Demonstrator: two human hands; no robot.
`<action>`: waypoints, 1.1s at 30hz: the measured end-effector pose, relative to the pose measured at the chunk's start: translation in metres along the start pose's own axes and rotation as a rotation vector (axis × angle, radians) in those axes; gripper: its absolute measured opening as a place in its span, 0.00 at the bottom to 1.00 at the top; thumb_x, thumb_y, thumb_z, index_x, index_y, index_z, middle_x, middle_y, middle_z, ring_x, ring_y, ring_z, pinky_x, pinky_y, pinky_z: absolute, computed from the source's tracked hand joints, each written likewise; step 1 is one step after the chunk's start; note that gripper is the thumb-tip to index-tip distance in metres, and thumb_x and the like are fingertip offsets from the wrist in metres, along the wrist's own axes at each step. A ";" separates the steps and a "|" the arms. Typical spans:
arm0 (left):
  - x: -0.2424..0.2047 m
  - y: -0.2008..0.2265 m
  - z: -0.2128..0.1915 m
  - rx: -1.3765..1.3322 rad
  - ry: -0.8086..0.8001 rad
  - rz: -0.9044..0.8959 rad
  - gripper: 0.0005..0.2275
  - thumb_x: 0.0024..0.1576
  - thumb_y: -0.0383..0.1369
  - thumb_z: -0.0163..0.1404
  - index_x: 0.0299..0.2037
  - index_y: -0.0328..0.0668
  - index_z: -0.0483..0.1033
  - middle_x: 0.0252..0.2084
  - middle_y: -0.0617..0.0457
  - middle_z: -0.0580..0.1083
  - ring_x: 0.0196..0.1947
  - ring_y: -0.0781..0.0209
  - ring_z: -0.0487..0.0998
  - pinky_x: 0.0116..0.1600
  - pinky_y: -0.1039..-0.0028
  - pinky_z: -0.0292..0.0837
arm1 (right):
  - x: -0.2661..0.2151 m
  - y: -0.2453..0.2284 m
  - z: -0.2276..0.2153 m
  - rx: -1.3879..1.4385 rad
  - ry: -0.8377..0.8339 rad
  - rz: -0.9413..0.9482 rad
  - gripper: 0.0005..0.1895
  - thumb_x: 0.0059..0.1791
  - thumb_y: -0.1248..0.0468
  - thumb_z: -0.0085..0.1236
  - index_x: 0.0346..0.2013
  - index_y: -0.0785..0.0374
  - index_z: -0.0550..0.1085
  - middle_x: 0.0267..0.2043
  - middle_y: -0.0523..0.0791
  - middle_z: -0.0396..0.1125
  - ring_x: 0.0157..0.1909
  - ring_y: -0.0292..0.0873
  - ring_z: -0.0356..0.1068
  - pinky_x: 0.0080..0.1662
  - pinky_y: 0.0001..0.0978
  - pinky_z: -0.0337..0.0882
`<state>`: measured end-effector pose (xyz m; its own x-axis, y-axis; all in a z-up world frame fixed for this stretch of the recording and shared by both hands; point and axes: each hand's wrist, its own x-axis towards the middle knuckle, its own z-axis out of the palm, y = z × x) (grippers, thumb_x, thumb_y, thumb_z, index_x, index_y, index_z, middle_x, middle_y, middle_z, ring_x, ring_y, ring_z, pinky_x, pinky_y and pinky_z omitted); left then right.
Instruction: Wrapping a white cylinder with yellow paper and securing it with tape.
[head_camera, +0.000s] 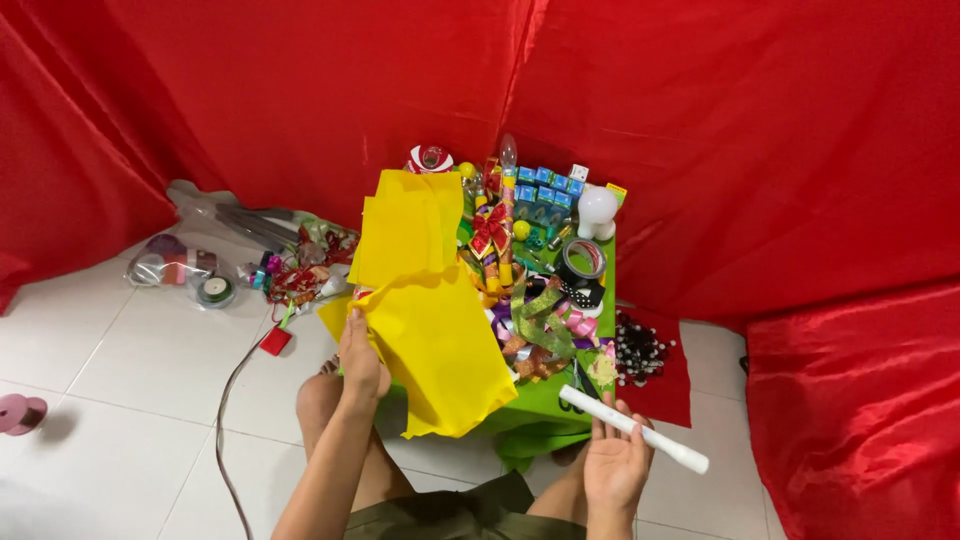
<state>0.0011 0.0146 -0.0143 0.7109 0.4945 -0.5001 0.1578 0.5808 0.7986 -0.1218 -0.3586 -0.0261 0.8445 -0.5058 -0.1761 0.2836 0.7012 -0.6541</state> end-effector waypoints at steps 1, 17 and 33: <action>0.008 -0.001 -0.006 -0.079 0.051 0.032 0.28 0.64 0.41 0.44 0.73 0.38 0.57 0.76 0.52 0.59 0.75 0.61 0.58 0.76 0.72 0.53 | -0.002 -0.008 0.008 -0.014 0.050 -0.040 0.07 0.57 0.60 0.49 0.45 0.52 0.75 0.54 0.48 0.73 0.66 0.60 0.68 0.67 0.55 0.66; -0.102 0.034 -0.017 -0.252 -0.315 -0.266 0.16 0.70 0.37 0.36 0.59 0.40 0.73 0.53 0.44 0.77 0.49 0.46 0.79 0.53 0.58 0.75 | -0.050 0.042 0.044 -0.455 -0.398 0.307 0.04 0.51 0.71 0.55 0.34 0.64 0.68 0.52 0.57 0.71 0.56 0.60 0.73 0.59 0.61 0.76; -0.107 0.009 -0.050 0.110 -0.273 -0.026 0.13 0.68 0.42 0.41 0.52 0.42 0.70 0.46 0.49 0.72 0.45 0.56 0.71 0.52 0.66 0.67 | -0.043 0.041 0.083 -0.487 -0.476 0.148 0.14 0.47 0.74 0.64 0.32 0.55 0.67 0.38 0.50 0.74 0.46 0.47 0.73 0.54 0.43 0.70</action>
<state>-0.1079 -0.0011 0.0301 0.8615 0.2796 -0.4240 0.2410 0.5098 0.8259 -0.1087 -0.2664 0.0158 0.9974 -0.0687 -0.0203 0.0077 0.3844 -0.9231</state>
